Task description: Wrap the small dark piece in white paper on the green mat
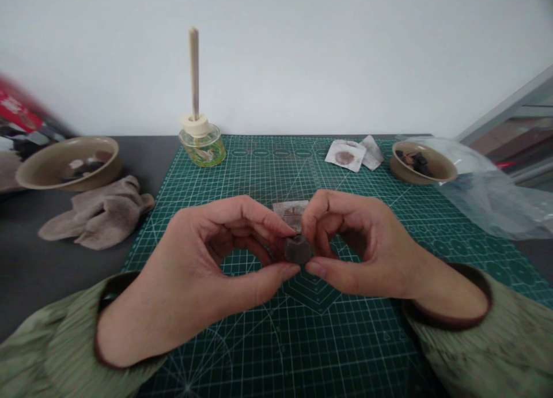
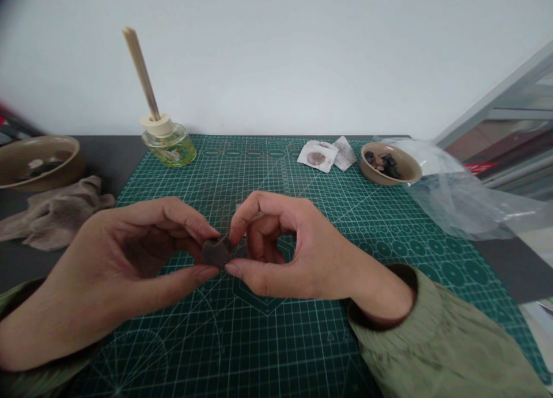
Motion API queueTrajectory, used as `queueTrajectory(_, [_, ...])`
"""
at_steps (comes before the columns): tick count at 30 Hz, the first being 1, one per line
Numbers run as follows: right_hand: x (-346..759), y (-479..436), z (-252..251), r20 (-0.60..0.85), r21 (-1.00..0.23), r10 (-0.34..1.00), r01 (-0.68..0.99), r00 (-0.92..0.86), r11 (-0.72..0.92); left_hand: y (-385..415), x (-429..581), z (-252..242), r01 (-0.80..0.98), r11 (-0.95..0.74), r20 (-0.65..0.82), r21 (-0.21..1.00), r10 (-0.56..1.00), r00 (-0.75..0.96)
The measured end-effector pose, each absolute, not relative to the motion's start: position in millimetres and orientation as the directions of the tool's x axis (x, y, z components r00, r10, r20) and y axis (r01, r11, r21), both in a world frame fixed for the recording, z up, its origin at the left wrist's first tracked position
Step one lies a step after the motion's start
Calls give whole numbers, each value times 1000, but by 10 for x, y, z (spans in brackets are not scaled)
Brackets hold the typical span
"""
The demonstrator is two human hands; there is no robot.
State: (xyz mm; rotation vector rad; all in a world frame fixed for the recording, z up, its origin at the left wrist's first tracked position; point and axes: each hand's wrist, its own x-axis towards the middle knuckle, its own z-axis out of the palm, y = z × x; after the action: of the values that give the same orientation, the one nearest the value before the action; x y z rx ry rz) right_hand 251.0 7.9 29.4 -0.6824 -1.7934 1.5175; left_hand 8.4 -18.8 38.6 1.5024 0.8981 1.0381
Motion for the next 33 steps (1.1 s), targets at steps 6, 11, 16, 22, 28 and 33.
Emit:
queueTrajectory(6, [2503, 78, 316, 158, -984, 766, -34, -624, 175, -187, 83, 397, 23, -178, 159, 984, 924, 347])
queueTrajectory(11, [2504, 73, 338, 155, -983, 767, -16, -622, 185, -194, 83, 395, 33, -184, 161, 982, 923, 348])
queueTrajectory(16, [2504, 74, 329, 144, -984, 771, -6, -620, 178, -184, 74, 382, 23, -176, 157, 984, 923, 351])
queueTrajectory(22, [2500, 78, 323, 140, -984, 768, -3, -625, 177, -179, 90, 395, 19, -174, 158, 985, 928, 337])
queueTrajectory(28, [2501, 81, 343, 141, -982, 766, 12, -627, 191, -192, 76, 381, 13, -176, 161, 984, 926, 342])
queueTrajectory(33, [2508, 81, 312, 159, -981, 764, -13, -626, 193, -189, 76, 384, 5, -164, 153, 986, 930, 334])
